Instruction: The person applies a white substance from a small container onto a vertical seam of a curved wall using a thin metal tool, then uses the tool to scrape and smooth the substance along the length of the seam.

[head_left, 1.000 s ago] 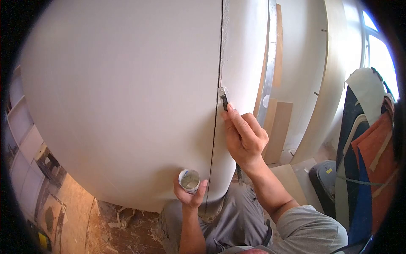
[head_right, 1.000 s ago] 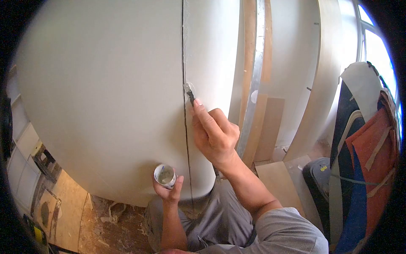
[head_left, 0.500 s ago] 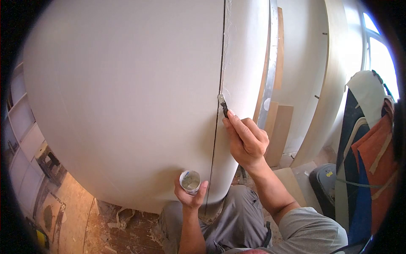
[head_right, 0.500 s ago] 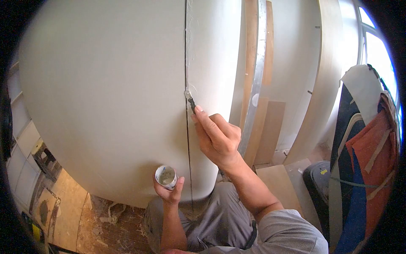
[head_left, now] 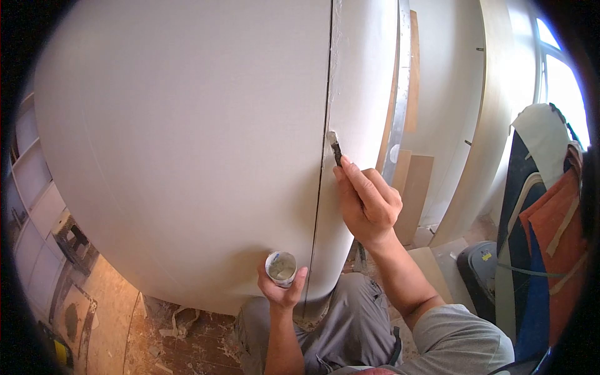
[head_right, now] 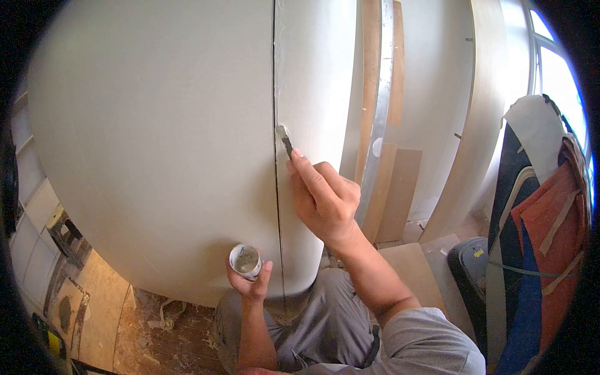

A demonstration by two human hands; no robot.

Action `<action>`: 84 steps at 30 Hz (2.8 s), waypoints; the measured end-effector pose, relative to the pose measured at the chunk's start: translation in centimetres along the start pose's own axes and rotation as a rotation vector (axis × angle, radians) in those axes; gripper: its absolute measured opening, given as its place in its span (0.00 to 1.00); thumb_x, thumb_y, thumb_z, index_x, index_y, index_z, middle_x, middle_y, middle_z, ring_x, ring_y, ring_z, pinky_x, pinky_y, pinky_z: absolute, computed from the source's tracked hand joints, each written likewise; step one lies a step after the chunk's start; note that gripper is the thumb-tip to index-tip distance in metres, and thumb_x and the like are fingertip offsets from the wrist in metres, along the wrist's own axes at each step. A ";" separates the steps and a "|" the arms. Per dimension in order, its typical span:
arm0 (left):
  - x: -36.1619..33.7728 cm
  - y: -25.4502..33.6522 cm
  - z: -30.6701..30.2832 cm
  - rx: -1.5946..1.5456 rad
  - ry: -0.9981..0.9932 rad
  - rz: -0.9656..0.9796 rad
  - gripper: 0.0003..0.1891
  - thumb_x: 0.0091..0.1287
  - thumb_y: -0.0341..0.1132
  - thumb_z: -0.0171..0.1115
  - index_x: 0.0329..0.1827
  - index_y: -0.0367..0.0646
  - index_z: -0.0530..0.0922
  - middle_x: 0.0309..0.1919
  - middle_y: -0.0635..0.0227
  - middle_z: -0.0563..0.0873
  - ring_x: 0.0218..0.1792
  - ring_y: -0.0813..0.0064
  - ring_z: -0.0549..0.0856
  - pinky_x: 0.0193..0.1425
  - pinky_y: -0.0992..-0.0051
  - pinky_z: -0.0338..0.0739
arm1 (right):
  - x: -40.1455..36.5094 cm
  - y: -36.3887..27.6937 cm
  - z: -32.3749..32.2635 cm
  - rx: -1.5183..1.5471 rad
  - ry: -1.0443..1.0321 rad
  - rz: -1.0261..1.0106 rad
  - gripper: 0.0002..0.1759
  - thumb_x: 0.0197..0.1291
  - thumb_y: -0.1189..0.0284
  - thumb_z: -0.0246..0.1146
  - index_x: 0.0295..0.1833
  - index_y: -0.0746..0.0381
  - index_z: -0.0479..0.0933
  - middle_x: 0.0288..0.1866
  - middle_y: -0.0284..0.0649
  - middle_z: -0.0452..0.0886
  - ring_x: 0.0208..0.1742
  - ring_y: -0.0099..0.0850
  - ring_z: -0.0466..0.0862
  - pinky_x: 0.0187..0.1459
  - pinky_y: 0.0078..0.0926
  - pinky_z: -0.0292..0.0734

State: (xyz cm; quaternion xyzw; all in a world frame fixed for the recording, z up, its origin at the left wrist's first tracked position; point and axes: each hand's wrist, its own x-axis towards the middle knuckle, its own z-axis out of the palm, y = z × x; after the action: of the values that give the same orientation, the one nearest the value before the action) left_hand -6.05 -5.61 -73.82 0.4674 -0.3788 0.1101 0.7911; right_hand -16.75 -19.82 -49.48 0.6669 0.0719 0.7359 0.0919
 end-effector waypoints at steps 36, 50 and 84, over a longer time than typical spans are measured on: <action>0.0 0.3 0.5 -0.034 0.061 -0.043 0.35 0.60 0.39 0.89 0.65 0.31 0.79 0.49 0.60 0.90 0.49 0.68 0.90 0.57 0.66 0.86 | 1.2 -0.5 -0.3 -0.098 -0.044 0.039 0.19 0.62 0.84 0.81 0.58 0.63 0.92 0.24 0.31 0.71 0.17 0.21 0.68 0.18 0.28 0.64; 0.7 0.8 0.9 -0.019 0.075 0.038 0.35 0.61 0.39 0.89 0.65 0.32 0.78 0.48 0.60 0.90 0.46 0.68 0.90 0.54 0.66 0.87 | 1.5 0.6 -3.8 0.066 -0.213 0.120 0.21 0.67 0.83 0.79 0.64 0.62 0.91 0.29 0.38 0.83 0.22 0.26 0.81 0.24 0.30 0.76; 0.4 0.4 0.6 -0.010 0.050 0.058 0.36 0.60 0.35 0.89 0.67 0.31 0.78 0.49 0.60 0.91 0.48 0.70 0.90 0.55 0.67 0.87 | 4.9 5.3 -6.1 0.086 -0.530 -0.309 0.21 0.50 0.85 0.77 0.51 0.59 0.92 0.48 0.33 0.90 0.36 0.30 0.91 0.30 0.30 0.87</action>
State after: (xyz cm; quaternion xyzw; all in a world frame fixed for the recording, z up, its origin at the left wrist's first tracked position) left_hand -6.23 -5.97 -73.14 0.4493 -0.3728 0.1430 0.7992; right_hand -23.53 -23.72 -44.16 0.8201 0.1771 0.5100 0.1897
